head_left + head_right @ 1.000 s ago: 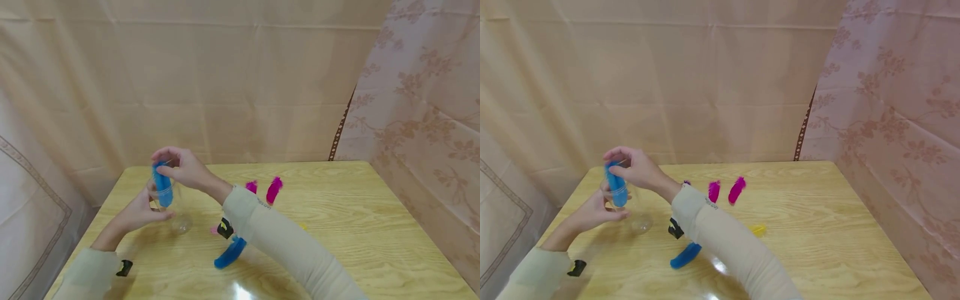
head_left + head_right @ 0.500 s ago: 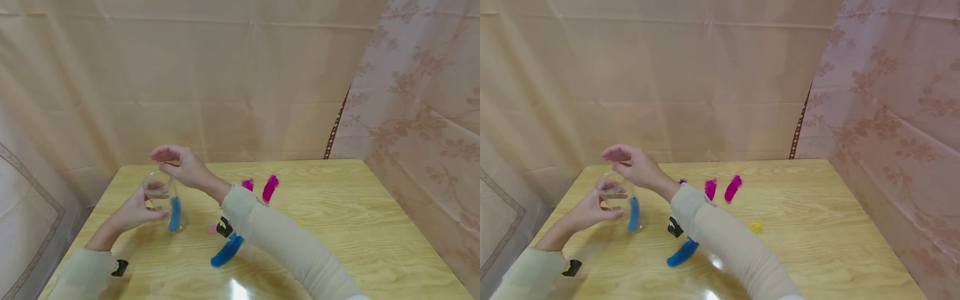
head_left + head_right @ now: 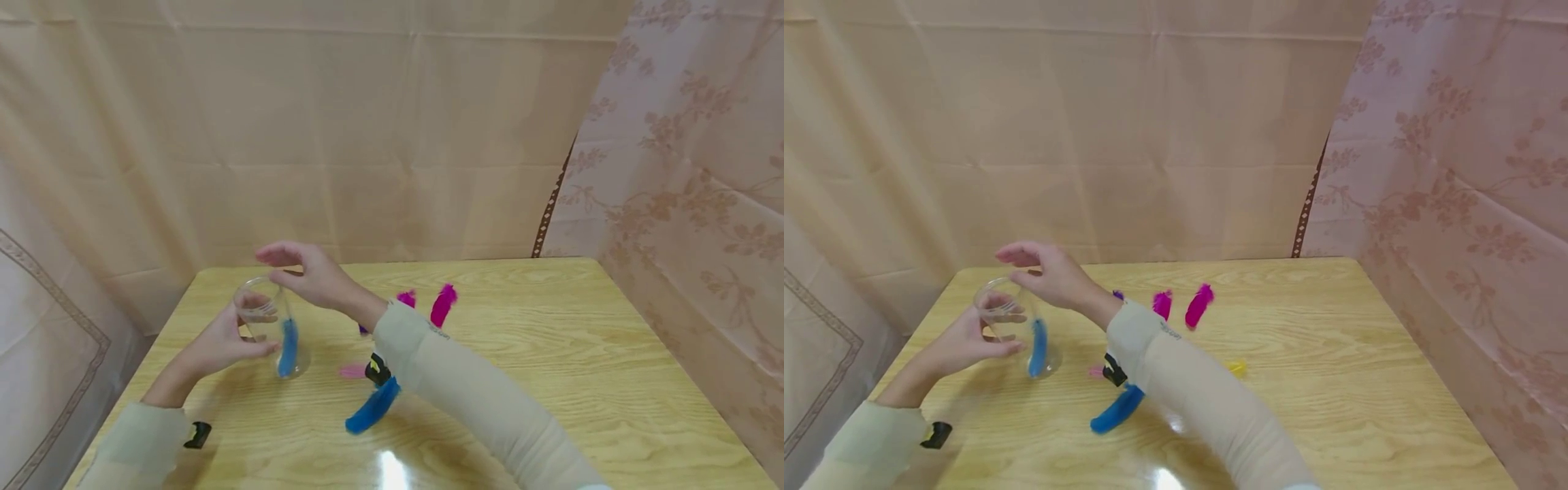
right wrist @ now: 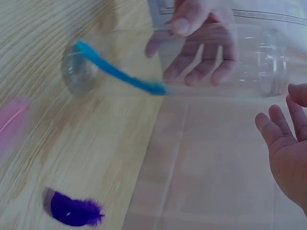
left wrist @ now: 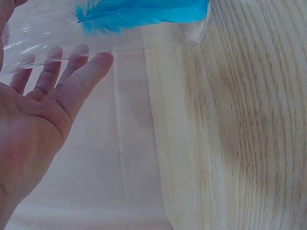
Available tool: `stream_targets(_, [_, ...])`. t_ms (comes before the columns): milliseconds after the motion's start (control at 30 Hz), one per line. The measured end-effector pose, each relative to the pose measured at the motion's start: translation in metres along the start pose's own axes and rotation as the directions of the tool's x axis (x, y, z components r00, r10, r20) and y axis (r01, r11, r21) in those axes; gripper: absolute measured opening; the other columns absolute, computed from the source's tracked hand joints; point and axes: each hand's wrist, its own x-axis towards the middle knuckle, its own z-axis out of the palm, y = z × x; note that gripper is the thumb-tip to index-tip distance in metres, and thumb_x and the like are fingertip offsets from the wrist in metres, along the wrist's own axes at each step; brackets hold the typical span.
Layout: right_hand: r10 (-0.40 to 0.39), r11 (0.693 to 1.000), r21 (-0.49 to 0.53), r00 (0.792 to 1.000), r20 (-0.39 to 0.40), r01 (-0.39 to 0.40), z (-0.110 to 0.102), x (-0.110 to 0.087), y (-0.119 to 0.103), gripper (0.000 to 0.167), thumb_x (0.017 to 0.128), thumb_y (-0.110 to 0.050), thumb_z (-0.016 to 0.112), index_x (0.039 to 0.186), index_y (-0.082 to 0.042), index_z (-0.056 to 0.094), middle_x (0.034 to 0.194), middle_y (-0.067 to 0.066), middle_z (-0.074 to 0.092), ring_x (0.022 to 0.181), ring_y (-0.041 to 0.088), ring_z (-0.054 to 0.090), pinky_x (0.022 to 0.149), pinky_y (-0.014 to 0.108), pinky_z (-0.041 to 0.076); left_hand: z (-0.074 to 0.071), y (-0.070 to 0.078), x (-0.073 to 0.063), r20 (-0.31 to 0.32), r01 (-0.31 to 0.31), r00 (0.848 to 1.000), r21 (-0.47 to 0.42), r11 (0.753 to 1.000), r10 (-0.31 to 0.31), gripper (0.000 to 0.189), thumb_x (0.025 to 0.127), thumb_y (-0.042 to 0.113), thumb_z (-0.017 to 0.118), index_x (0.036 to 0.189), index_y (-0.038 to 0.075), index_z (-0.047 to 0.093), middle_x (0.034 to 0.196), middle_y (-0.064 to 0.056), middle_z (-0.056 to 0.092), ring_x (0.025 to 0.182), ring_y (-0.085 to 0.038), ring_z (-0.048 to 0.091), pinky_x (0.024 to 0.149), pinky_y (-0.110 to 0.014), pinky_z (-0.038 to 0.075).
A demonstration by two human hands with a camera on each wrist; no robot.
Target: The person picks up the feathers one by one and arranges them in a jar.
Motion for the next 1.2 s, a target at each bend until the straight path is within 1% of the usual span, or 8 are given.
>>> stream_targets(200, [0.017, 0.997, -0.071, 1.0, 0.021, -0.015, -0.004, -0.006, 0.006, 0.033, 0.101, -0.006, 0.062, 0.134, -0.003, 0.061, 0.135, 0.007, 0.065, 0.12, 0.01, 0.061, 0.098, 0.018, 0.047, 0.0, 0.001, -0.001, 0.003, 0.004, 1.0, 0.002, 1.0, -0.004, 0.071, 0.084, 0.006, 0.083, 0.133, 0.006, 0.031, 0.137, -0.023, 0.039, 0.124, -0.052, 0.05, 0.083, -0.035, 0.059])
stream_targets(467, [0.043, 0.995, -0.094, 0.998, 0.037, -0.04, -0.014, -0.013, 0.011, 0.035, 0.102, -0.006, 0.059, 0.137, -0.003, 0.059, 0.138, 0.009, 0.062, 0.123, 0.014, 0.059, 0.097, 0.017, 0.048, -0.001, 0.0, 0.0, 0.001, 0.016, 1.0, 0.01, 1.0, -0.016, 0.073, 0.084, 0.007, 0.083, 0.136, 0.006, 0.031, 0.138, -0.023, 0.04, 0.125, -0.051, 0.051, 0.084, -0.039, 0.059])
stream_targets(600, [0.086, 0.985, -0.159, 0.993, 0.08, -0.072, -0.018, -0.021, 0.014, 0.037, 0.102, -0.006, 0.06, 0.139, -0.004, 0.058, 0.141, 0.01, 0.059, 0.127, 0.019, 0.057, 0.1, 0.022, 0.048, 0.001, 0.0, 0.0, 0.006, 0.016, 1.0, 0.011, 1.0, -0.016, 0.074, 0.084, 0.007, 0.083, 0.137, 0.007, 0.031, 0.138, -0.026, 0.04, 0.124, -0.051, 0.052, 0.084, -0.039, 0.06])
stream_targets(733, [0.155, 0.959, -0.26, 0.975, 0.159, -0.11, -0.023, -0.031, 0.014, 0.042, 0.102, -0.012, 0.062, 0.143, -0.008, 0.056, 0.146, 0.005, 0.056, 0.131, 0.02, 0.054, 0.104, 0.031, 0.048, 0.002, 0.0, 0.0, 0.004, 0.018, 1.0, 0.007, 1.0, -0.018, 0.073, 0.084, 0.006, 0.083, 0.136, 0.005, 0.031, 0.138, -0.028, 0.04, 0.125, -0.05, 0.051, 0.083, -0.035, 0.059])
stream_targets(833, [0.189, 0.921, -0.378, 0.953, 0.238, -0.088, -0.027, -0.039, 0.015, 0.046, 0.102, -0.019, 0.064, 0.146, -0.011, 0.053, 0.147, 0.003, 0.055, 0.133, 0.019, 0.051, 0.106, 0.032, 0.046, 0.003, 0.001, -0.001, 0.002, 0.025, 1.0, 0.01, 1.0, -0.025, 0.073, 0.085, 0.006, 0.083, 0.135, 0.004, 0.03, 0.139, -0.026, 0.039, 0.125, -0.05, 0.051, 0.083, -0.035, 0.059])
stream_targets(933, [0.219, 0.872, -0.489, 0.918, 0.332, -0.032, -0.028, -0.045, 0.017, 0.05, 0.101, -0.023, 0.065, 0.148, -0.01, 0.052, 0.147, 0.004, 0.054, 0.135, 0.02, 0.049, 0.11, 0.031, 0.042, 0.004, 0.001, -0.001, 0.001, 0.029, 1.0, 0.007, 1.0, -0.029, 0.074, 0.085, 0.008, 0.083, 0.135, 0.003, 0.03, 0.139, -0.024, 0.039, 0.125, -0.049, 0.051, 0.084, -0.035, 0.059])
stream_targets(1033, [0.26, 0.824, -0.565, 0.867, 0.425, 0.03, -0.026, -0.052, 0.021, 0.051, 0.1, -0.024, 0.067, 0.147, -0.009, 0.053, 0.146, 0.005, 0.055, 0.136, 0.02, 0.048, 0.112, 0.029, 0.038, 0.004, 0.001, -0.002, 0.002, 0.026, 1.0, 0.018, 0.999, -0.026, 0.074, 0.085, 0.008, 0.083, 0.136, 0.001, 0.029, 0.139, -0.024, 0.04, 0.125, -0.049, 0.051, 0.083, -0.034, 0.059])
stream_targets(1200, [0.357, 0.782, -0.621, 0.776, 0.52, 0.056, -0.02, -0.066, 0.03, 0.048, 0.099, -0.018, 0.069, 0.144, -0.008, 0.056, 0.145, 0.006, 0.055, 0.136, 0.02, 0.047, 0.112, 0.027, 0.038, 0.004, 0.001, -0.002, -0.003, 0.023, 1.0, 0.03, 0.999, -0.023, 0.073, 0.085, 0.008, 0.083, 0.135, 0.001, 0.03, 0.138, -0.023, 0.041, 0.124, -0.046, 0.053, 0.082, -0.032, 0.059])
